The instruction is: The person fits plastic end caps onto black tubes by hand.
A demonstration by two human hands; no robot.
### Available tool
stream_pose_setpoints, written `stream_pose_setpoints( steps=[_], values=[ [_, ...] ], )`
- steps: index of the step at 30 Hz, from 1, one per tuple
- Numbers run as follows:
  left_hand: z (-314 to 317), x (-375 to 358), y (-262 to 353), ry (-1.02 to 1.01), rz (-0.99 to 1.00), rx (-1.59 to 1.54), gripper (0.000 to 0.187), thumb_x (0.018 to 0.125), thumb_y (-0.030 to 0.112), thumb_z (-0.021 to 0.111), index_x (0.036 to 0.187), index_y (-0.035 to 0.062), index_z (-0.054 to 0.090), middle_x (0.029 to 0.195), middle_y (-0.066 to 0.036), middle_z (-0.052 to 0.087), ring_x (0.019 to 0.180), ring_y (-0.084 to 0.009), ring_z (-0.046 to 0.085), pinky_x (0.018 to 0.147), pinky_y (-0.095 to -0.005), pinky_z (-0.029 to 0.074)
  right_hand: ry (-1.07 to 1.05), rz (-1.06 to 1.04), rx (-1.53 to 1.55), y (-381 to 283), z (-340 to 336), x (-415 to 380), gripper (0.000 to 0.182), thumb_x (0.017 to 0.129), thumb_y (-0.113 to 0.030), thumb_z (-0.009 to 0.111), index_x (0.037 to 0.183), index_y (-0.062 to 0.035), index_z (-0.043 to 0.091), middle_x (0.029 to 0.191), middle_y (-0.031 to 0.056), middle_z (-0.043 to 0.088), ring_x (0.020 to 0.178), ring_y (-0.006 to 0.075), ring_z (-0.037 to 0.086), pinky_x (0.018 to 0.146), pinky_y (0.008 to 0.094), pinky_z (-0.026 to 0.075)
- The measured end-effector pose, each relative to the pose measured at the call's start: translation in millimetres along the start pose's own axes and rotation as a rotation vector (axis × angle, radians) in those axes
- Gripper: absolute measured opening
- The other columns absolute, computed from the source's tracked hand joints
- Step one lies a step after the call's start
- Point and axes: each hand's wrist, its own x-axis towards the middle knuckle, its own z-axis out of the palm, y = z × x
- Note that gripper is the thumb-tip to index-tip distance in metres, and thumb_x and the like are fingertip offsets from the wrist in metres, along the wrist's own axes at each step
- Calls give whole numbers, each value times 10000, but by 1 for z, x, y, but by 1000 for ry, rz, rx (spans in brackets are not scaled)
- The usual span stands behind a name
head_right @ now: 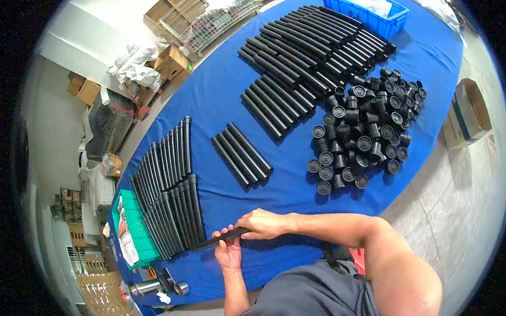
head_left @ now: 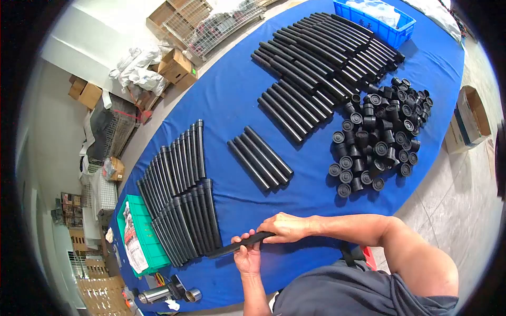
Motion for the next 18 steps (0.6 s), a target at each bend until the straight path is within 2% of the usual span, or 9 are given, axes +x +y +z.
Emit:
stream_pose_setpoints(
  steps=[3, 6, 9, 13, 16, 18],
  values=[
    [2, 2, 1, 39, -9, 2, 278, 931, 33, 710, 1186, 71, 606, 1319, -191, 655, 1335, -377, 557, 1126, -586, 470, 61, -2, -97, -5, 1, 0, 305, 937, -234, 666, 1113, 11, 616, 909, 227, 670, 892, 421, 666, 738, 536, 527],
    [0, 1, 1, 43, -26, -18, 285, 939, 56, 709, 1205, 70, 606, 1342, -189, 643, 1344, -374, 549, 1134, -588, 459, 78, -20, -149, -8, -2, 0, 319, 932, -252, 670, 1104, 14, 635, 878, 217, 677, 853, 410, 679, 720, 523, 528],
    [-2, 3, 0, -36, -28, 9, 280, 943, 63, 707, 1203, 59, 605, 1354, -188, 635, 1355, -370, 538, 1147, -584, 446, -150, 156, 92, -9, -17, 5, 366, 929, -243, 687, 1171, 28, 643, 950, 224, 689, 892, 366, 689, 737, 472, 541],
    [6, 4, 2, 31, -50, -24, 264, 937, 42, 706, 1179, 45, 602, 1328, -186, 646, 1356, -364, 537, 1161, -575, 434, -57, 112, 49, 4, -6, 3, 385, 920, -287, 709, 1144, 22, 663, 903, 219, 704, 847, 377, 697, 750, 457, 532],
    [3, 4, 1, 21, -41, -39, 275, 932, 34, 709, 1185, 44, 602, 1310, -186, 652, 1352, -363, 540, 1164, -574, 431, 39, 12, -191, -1, 0, 0, 384, 923, -291, 707, 1139, 23, 664, 894, 216, 705, 840, 382, 696, 752, 464, 530],
    [-1, 4, 2, -30, -41, -33, 291, 932, 37, 710, 1202, 46, 602, 1311, -187, 650, 1353, -365, 537, 1165, -575, 429, -104, 158, 28, -11, -10, 3, 372, 927, -270, 696, 1147, 28, 656, 925, 219, 701, 870, 386, 691, 764, 468, 533]
  ],
)
